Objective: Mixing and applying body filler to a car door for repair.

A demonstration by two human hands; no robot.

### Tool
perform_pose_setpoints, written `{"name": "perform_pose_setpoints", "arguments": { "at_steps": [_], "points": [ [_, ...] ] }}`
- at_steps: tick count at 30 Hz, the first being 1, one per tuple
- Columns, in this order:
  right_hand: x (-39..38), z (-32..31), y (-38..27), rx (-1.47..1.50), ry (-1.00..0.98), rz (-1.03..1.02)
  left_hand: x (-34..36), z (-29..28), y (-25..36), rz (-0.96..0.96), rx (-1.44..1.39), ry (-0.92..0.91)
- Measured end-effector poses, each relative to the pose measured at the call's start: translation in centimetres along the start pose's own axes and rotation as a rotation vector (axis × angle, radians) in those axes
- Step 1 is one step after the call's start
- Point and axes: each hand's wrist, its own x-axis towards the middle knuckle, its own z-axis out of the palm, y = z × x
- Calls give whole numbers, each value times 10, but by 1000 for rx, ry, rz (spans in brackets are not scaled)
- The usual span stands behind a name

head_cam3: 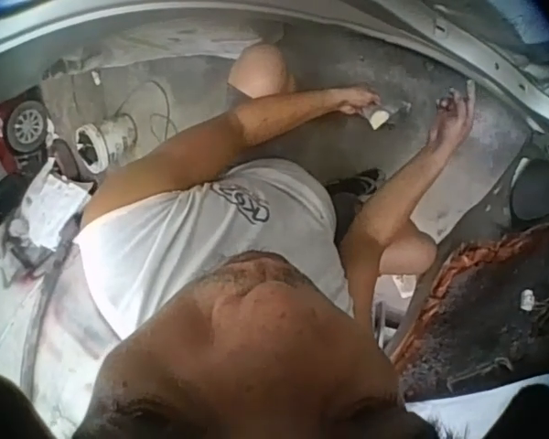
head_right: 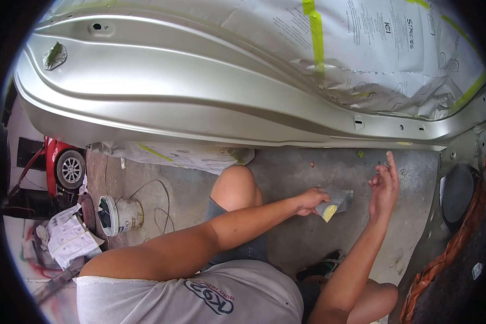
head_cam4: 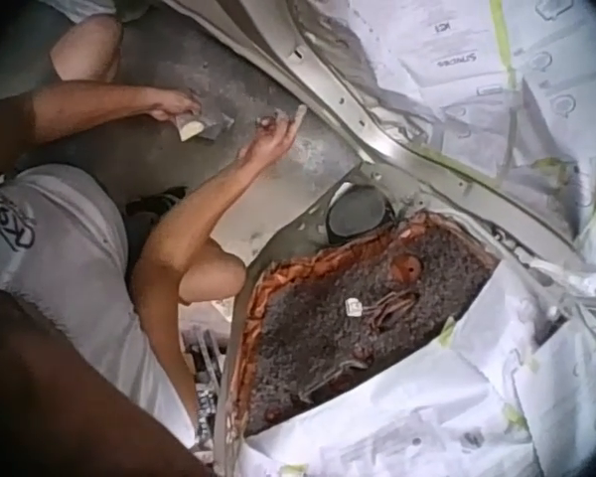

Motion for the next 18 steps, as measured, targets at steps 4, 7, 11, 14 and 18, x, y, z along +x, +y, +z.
{"name": "perform_pose_setpoints", "arguments": {
  "at_steps": [4, 7, 11, 14, 18],
  "points": [
    [-25, 42, 9, 135, -142, 113, -3, 3, 3, -7, 11, -5],
    [-54, 87, 9, 68, -235, 73, -11, 16, 10, 0, 9, 22],
    [-95, 147, 5, -296, -498, -317, -25, -8, -15, 593, 109, -275],
    [-119, 193, 0, -427, -670, -625, 2, -28, -28, 514, 400, -140],
    [-122, 203, 3, -543, -765, -905, 8, 6, -7, 194, 435, -33]
  ]
}}
